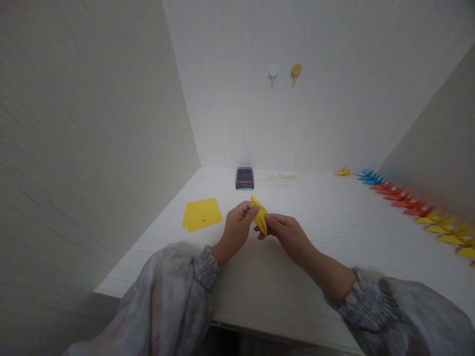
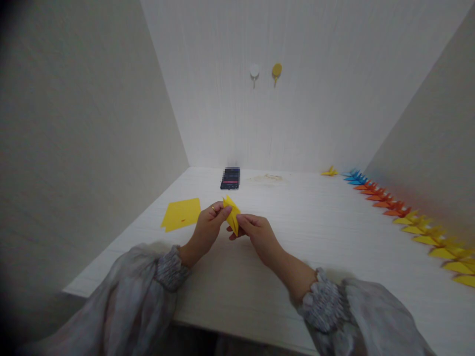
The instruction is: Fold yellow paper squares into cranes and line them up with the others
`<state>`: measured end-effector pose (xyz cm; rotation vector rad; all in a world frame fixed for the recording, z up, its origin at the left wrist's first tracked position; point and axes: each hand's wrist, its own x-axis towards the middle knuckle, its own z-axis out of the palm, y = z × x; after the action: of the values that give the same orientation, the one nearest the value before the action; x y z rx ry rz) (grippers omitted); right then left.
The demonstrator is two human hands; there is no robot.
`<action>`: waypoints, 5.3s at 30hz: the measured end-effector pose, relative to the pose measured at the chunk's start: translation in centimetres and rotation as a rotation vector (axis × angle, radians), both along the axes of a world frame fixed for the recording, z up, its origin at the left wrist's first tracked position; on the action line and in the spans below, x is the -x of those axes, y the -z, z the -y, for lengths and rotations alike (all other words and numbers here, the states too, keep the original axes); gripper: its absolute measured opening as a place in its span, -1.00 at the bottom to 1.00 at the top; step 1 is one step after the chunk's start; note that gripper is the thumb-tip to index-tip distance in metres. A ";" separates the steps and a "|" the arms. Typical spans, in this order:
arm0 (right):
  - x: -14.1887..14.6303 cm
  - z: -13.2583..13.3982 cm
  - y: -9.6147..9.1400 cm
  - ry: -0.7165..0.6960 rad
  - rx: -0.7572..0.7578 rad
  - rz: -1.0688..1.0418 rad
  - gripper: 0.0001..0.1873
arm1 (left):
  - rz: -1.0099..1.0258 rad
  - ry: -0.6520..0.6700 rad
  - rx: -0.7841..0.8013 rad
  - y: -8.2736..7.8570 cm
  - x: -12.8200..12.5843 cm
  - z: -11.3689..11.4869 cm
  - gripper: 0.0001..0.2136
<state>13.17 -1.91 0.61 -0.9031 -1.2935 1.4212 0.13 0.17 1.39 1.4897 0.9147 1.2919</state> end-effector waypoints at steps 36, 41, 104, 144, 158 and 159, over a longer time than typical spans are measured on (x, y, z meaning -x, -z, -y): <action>0.9 0.6 -0.5 -0.089 0.169 0.172 -0.73 | -0.363 -0.273 -0.142 -0.1 0.5 0.3 -0.77; 1.0 0.5 -0.4 -0.071 0.177 0.208 -0.78 | -0.377 -0.289 -0.163 0.0 0.5 0.2 -0.76; -1.9 -0.3 -1.1 0.215 -0.128 0.441 -0.80 | -0.194 0.348 0.292 1.4 0.3 -0.2 -0.81; -1.7 -0.8 -0.3 0.351 -0.282 0.694 -0.64 | -0.185 0.373 0.441 0.8 0.1 0.1 -0.81; -1.7 -0.8 0.4 0.279 -0.180 0.673 -0.79 | -0.201 0.321 0.413 0.9 0.2 0.0 -0.82; -1.6 -0.8 0.4 0.288 -0.191 0.684 -0.79 | -0.208 0.321 0.403 0.8 0.2 0.1 -0.83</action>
<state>14.82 -1.07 0.21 -1.4445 -1.6717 0.7624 -0.08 0.11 0.61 1.3924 0.9555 0.6821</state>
